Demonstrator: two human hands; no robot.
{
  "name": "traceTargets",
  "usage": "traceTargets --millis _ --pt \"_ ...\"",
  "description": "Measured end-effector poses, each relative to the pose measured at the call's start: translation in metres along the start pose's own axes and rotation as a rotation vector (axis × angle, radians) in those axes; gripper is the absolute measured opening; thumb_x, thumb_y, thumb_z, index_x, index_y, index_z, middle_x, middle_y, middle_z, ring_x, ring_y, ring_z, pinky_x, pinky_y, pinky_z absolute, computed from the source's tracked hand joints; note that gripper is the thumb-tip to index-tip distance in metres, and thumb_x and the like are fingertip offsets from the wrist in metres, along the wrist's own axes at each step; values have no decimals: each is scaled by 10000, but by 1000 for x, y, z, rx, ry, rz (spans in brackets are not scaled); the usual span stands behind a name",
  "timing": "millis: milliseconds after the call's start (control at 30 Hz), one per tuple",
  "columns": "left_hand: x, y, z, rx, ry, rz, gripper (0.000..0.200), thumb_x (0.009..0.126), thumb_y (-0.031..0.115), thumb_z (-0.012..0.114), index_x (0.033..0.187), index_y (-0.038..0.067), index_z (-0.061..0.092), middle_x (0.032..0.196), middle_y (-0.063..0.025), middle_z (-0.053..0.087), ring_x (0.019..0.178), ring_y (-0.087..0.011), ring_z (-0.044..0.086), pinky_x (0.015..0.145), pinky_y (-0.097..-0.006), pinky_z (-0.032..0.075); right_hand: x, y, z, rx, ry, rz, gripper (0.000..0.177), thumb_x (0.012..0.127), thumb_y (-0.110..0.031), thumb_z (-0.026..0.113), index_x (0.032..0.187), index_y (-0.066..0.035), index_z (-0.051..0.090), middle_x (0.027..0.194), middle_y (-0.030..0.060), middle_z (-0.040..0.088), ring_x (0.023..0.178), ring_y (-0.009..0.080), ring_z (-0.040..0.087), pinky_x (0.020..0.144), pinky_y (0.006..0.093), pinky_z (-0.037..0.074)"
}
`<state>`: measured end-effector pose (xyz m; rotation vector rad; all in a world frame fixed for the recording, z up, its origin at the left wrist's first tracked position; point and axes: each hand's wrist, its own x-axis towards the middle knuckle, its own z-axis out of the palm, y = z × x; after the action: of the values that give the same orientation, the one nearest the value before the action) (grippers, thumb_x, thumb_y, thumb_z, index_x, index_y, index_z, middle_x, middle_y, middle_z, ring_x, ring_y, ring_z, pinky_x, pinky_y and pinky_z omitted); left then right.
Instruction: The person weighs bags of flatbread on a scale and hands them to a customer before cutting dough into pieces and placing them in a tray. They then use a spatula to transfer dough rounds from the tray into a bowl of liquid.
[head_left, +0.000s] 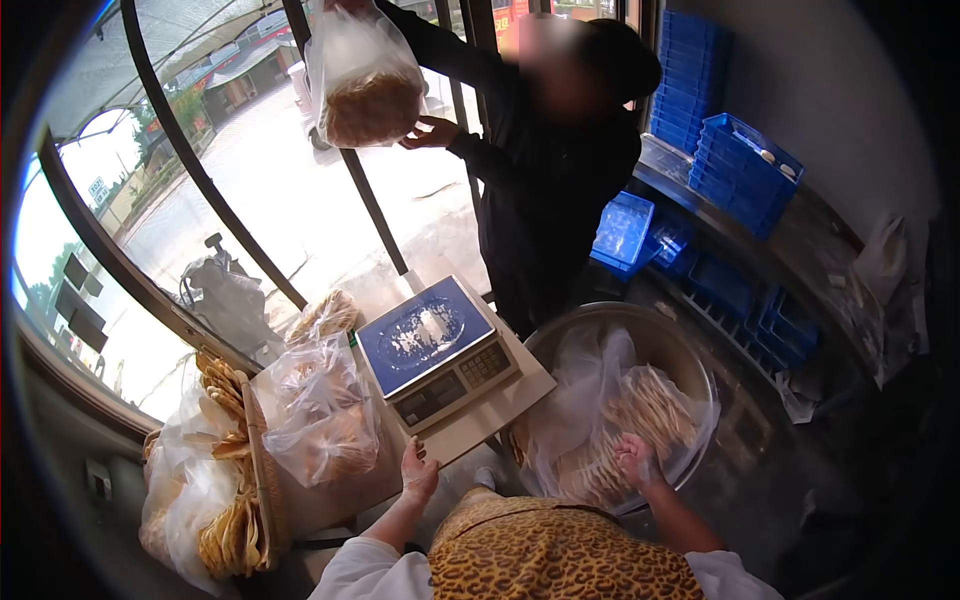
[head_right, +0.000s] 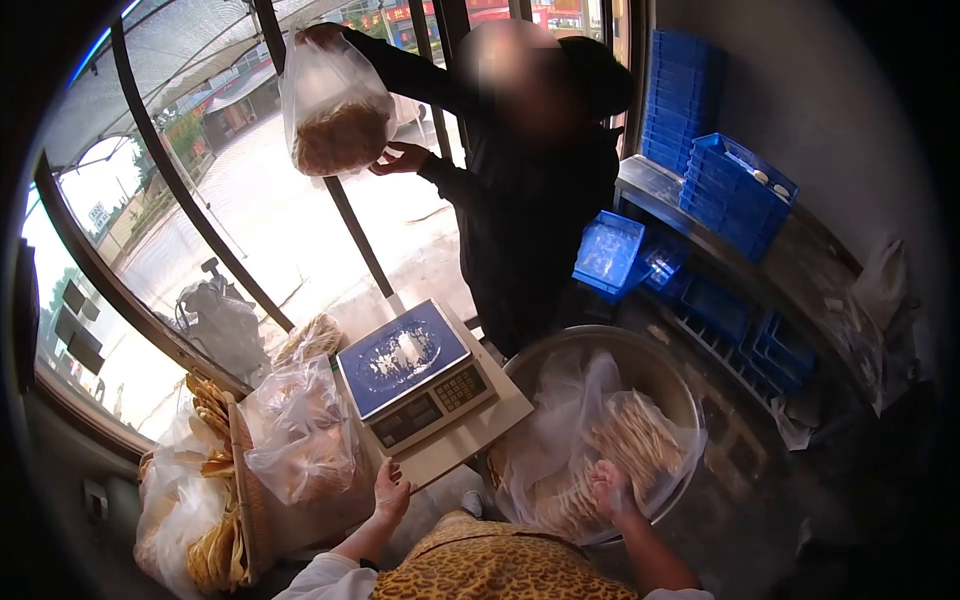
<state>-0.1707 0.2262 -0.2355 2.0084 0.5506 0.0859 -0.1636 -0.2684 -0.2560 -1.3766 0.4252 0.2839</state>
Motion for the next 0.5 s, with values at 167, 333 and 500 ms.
traceTargets --millis 167,333,500 --pt "80 160 0 15 -31 732 685 843 -89 562 1505 40 442 1215 -193 662 1006 -275 701 828 -386 595 23 18 -21 291 26 121 604 895 113 498 1490 65 401 1282 193 633 972 210 660 792 305 545" --pt "160 459 -35 155 157 1062 831 853 -19 655 1596 119 310 981 -115 714 794 -274 726 696 -384 583 -5 -11 -3 -115 109 15 620 877 126 525 1484 59 417 1229 203 668 894 213 678 753 306 533" --pt "202 564 -52 585 215 727 711 870 260 614 1512 98 355 1073 -204 750 1005 -418 718 882 -516 558 4 14 -16 78 117 56 612 903 83 544 1496 54 396 1161 187 680 877 201 673 723 312 534"
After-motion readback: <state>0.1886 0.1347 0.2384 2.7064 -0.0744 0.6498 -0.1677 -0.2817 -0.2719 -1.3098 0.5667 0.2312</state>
